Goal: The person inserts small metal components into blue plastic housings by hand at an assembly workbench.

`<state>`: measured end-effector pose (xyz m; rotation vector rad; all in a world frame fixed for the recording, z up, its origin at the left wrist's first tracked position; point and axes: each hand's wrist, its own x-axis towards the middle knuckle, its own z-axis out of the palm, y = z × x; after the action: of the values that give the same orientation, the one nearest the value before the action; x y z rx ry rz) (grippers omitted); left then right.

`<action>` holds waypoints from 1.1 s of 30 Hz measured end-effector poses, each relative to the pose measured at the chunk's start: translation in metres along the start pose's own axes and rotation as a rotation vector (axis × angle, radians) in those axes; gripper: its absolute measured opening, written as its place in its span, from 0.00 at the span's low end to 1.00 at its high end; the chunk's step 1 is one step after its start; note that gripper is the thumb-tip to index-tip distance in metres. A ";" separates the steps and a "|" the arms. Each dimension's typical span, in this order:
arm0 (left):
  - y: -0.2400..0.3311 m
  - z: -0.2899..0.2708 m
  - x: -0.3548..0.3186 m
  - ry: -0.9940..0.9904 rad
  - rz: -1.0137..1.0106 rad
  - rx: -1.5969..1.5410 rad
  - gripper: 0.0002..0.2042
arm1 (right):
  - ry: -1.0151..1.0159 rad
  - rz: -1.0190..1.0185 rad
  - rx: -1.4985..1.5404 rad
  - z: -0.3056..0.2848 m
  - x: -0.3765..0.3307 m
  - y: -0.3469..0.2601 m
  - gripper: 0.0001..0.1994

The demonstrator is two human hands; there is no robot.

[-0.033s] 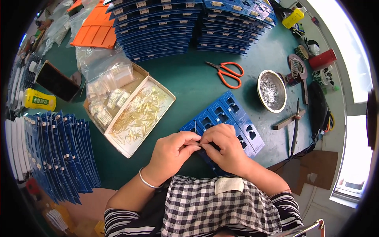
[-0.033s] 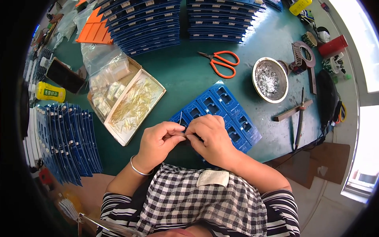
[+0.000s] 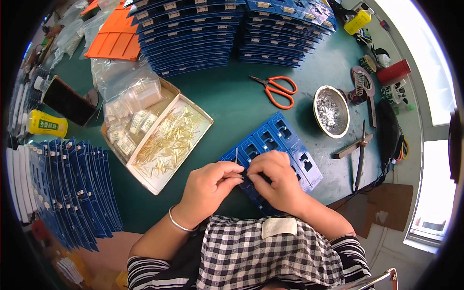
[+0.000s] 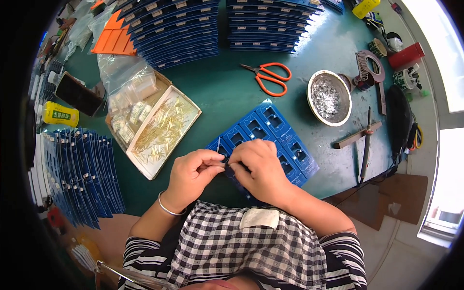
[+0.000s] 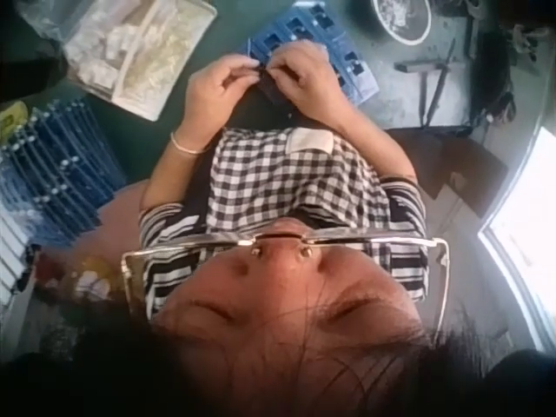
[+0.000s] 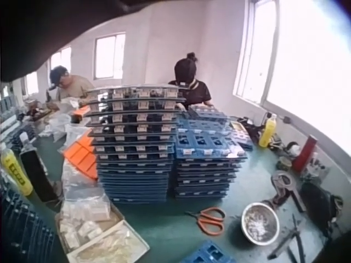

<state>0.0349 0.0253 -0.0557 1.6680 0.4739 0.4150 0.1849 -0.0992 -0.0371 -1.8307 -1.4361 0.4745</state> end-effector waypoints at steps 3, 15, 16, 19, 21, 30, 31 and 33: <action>-0.003 -0.004 0.000 0.028 0.020 0.011 0.09 | 0.070 0.077 -0.097 -0.015 0.003 0.012 0.07; 0.001 -0.001 0.002 -0.020 -0.054 -0.036 0.11 | -0.064 -0.012 -0.031 -0.002 0.008 -0.001 0.07; 0.002 -0.001 0.001 -0.020 -0.054 -0.038 0.11 | -0.065 -0.012 -0.032 -0.001 0.008 -0.001 0.07; 0.001 0.001 0.000 -0.034 -0.062 -0.059 0.12 | -0.076 -0.009 -0.042 -0.002 0.007 -0.002 0.07; -0.001 0.000 0.000 -0.008 -0.005 -0.020 0.10 | -0.054 0.013 0.008 -0.004 0.005 0.000 0.07; -0.004 -0.006 0.000 0.049 -0.025 -0.011 0.04 | 0.003 0.085 -0.239 -0.022 0.002 0.019 0.07; -0.004 -0.007 -0.001 0.040 -0.055 -0.014 0.04 | 0.005 0.086 -0.238 -0.021 0.002 0.019 0.07; -0.008 -0.007 -0.002 0.039 -0.074 -0.085 0.04 | 0.020 0.063 -0.281 -0.019 0.001 0.019 0.07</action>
<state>0.0294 0.0312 -0.0631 1.5575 0.5383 0.4079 0.2116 -0.1060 -0.0387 -2.1004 -1.4943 0.2953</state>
